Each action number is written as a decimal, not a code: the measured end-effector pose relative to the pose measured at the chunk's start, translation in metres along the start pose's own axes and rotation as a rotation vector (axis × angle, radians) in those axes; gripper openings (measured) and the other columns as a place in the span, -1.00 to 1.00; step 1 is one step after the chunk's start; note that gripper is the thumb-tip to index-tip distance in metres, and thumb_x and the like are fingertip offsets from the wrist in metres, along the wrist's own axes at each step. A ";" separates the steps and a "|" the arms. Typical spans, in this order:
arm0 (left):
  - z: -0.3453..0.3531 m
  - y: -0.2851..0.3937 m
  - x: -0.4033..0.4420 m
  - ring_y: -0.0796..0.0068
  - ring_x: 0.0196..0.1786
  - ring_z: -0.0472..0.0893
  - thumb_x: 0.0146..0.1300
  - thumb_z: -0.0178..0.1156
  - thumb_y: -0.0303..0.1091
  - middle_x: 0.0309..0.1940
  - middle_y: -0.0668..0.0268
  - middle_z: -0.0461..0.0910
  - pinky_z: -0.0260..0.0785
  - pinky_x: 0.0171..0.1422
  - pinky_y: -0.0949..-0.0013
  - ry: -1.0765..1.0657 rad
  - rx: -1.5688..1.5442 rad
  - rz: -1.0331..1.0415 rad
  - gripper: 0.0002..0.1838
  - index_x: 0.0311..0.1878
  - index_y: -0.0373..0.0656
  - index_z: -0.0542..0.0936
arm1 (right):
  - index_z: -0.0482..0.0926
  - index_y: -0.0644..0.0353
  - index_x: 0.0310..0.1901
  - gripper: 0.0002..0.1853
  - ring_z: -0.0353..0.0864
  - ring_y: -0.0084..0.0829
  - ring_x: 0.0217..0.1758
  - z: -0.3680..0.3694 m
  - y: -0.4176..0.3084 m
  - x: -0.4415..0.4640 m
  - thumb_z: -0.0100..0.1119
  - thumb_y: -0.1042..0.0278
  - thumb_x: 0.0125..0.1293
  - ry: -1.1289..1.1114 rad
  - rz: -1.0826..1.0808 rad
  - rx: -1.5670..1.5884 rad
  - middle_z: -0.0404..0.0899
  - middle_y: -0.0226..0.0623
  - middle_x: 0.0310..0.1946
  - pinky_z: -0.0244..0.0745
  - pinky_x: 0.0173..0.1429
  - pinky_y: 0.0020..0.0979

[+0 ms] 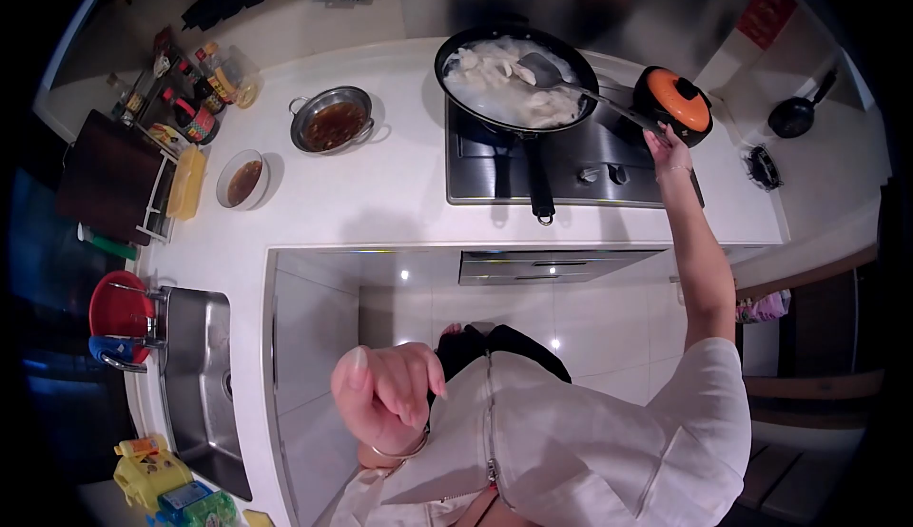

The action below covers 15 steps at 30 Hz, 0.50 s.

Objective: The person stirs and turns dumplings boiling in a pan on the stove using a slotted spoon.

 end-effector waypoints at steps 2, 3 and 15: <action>0.000 0.000 0.000 0.63 -0.90 0.06 0.34 -0.35 -0.29 -0.92 0.46 0.19 0.22 -0.68 0.44 -0.036 0.036 0.014 -0.59 -0.67 -0.06 0.25 | 0.44 0.42 -0.22 -0.79 0.55 -0.18 -0.27 0.001 -0.002 -0.007 -0.03 0.40 0.28 -0.025 0.016 -0.007 0.50 -0.10 -0.28 0.56 -0.04 -0.20; 0.000 0.000 -0.001 0.60 -0.89 0.10 0.34 -0.34 -0.29 -0.92 0.42 0.21 0.26 -0.65 0.41 -0.005 0.001 -0.007 -0.56 -0.71 -0.08 0.24 | 0.44 0.42 -0.20 -0.79 0.55 -0.19 -0.26 0.001 -0.004 -0.011 -0.03 0.40 0.28 -0.045 0.012 -0.024 0.50 -0.11 -0.27 0.55 -0.04 -0.21; 0.000 -0.003 -0.001 0.63 -0.91 0.08 0.33 -0.35 -0.29 -0.93 0.45 0.21 0.21 -0.69 0.44 -0.086 0.028 -0.035 -0.59 -0.67 -0.06 0.25 | 0.46 0.38 -0.14 -0.77 0.58 -0.27 -0.31 -0.004 -0.016 -0.049 0.01 0.39 0.27 -0.179 0.030 -0.083 0.53 -0.15 -0.27 0.55 -0.03 -0.29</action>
Point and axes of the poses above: each hand's wrist, its own x-axis towards the middle knuckle, its own z-axis out of the palm, y = z × x, the point moved 2 cm from there along x, towards the middle knuckle
